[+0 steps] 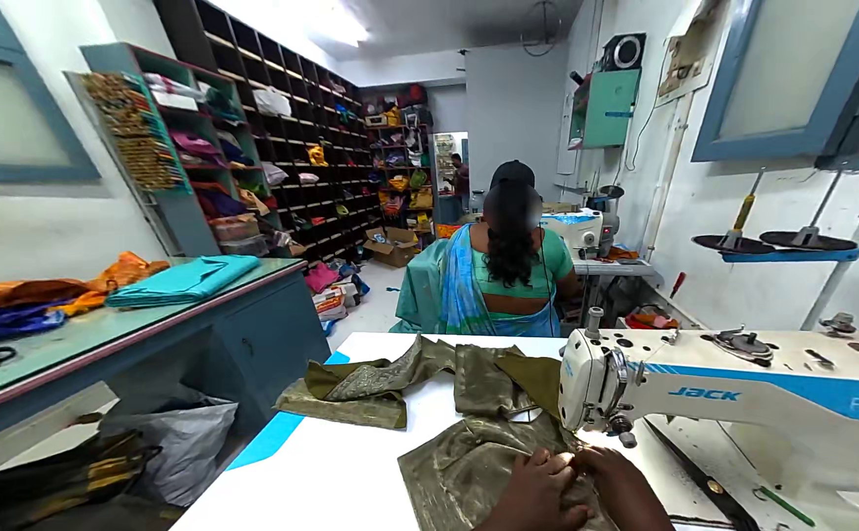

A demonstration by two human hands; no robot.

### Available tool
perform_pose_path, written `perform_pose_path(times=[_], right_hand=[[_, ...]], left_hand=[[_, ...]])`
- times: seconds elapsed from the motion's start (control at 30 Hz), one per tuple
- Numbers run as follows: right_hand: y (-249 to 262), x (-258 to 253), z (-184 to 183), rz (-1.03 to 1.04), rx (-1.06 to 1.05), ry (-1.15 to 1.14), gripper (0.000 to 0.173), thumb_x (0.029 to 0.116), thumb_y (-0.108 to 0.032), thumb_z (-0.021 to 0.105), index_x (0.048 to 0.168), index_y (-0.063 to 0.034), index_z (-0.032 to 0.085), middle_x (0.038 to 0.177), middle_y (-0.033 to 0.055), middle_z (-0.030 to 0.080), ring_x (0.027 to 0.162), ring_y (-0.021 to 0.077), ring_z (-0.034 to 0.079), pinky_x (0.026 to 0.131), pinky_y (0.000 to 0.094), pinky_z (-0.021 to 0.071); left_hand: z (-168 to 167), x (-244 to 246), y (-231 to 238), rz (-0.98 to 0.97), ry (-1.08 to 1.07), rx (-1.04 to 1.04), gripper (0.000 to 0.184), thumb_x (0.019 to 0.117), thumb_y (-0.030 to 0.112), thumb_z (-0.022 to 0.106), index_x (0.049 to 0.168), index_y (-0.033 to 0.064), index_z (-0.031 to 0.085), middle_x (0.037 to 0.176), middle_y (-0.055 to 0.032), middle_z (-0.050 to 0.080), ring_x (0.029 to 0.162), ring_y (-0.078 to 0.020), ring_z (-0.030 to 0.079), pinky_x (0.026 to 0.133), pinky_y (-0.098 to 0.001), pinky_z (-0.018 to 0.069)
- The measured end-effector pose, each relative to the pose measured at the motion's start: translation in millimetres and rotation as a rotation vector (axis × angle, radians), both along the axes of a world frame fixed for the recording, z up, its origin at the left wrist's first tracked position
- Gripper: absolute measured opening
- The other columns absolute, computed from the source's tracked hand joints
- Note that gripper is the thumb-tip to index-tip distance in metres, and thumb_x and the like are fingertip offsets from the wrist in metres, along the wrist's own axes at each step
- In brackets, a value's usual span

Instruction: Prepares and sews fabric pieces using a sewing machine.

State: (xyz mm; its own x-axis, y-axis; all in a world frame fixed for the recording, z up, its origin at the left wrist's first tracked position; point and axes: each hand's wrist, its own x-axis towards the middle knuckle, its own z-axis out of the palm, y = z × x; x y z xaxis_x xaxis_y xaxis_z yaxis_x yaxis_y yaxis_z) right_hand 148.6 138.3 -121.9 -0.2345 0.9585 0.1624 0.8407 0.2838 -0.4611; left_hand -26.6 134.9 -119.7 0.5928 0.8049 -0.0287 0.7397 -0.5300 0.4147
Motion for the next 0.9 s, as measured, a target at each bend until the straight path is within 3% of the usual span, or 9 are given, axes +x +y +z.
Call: perform_pose_path(times=[0.17, 0.4, 0.53, 0.73, 0.9], right_hand=[[-0.5, -1.5, 3.6, -0.013, -0.044, -0.029, 0.036, 0.0994, 0.007, 0.047, 0.12, -0.0035, 0.074, 0.131, 0.0192, 0.068, 0.128, 0.036, 0.061, 0.112, 0.0488, 0.0437], [-0.8, -1.0, 10.5, 0.034, -0.1, -0.125, 0.037, 0.1, 0.005, 0.048, 0.126, -0.0049, 0.072, 0.135, 0.0175, 0.066, 0.13, 0.0347, 0.059, 0.113, 0.0485, 0.0419], [-1.6, 4.9, 5.7, 0.084, -0.072, -0.137, 0.032, 0.1013, -0.005, 0.052, 0.124, -0.0074, 0.075, 0.135, 0.017, 0.066, 0.13, 0.0345, 0.059, 0.112, 0.0484, 0.0432], [3.7, 4.1, 12.0, 0.05, -0.115, -0.149, 0.031, 0.1016, -0.018, 0.054, 0.119, -0.0034, 0.075, 0.132, 0.0164, 0.068, 0.129, 0.0314, 0.06, 0.113, 0.046, 0.0416], [12.1, -6.9, 25.3, -0.058, -0.25, -0.209, 0.031, 0.1053, -0.02, 0.053, 0.123, -0.0029, 0.072, 0.13, 0.0188, 0.067, 0.128, 0.0327, 0.059, 0.113, 0.0463, 0.0414]], left_hand=[[-1.4, -2.4, 0.3, -0.004, -0.023, -0.007, 0.059, 0.1017, 0.052, 0.054, 0.144, 0.0106, 0.059, 0.158, -0.0059, 0.047, 0.145, -0.0337, 0.041, 0.113, -0.062, 0.0305], [-0.4, -1.8, -0.4, 0.004, 0.033, -0.013, 0.055, 0.1026, 0.056, 0.049, 0.145, 0.0234, 0.06, 0.161, -0.004, 0.043, 0.146, -0.0335, 0.038, 0.112, -0.0632, 0.03], [-3.9, -2.6, 0.2, 0.021, 0.003, -0.035, 0.052, 0.1017, 0.055, 0.052, 0.141, 0.0234, 0.064, 0.16, -0.0031, 0.044, 0.148, -0.0322, 0.036, 0.114, -0.0625, 0.0271], [-4.8, -2.9, 0.8, 0.016, 0.012, -0.037, 0.053, 0.1024, 0.056, 0.05, 0.14, 0.0207, 0.065, 0.161, -0.0024, 0.043, 0.147, -0.0312, 0.036, 0.115, -0.0612, 0.0262], [-0.8, -2.6, -1.1, 0.011, 0.036, -0.04, 0.052, 0.1033, 0.055, 0.048, 0.148, 0.0302, 0.056, 0.162, -0.0027, 0.042, 0.146, -0.0324, 0.036, 0.113, -0.0617, 0.0269]])
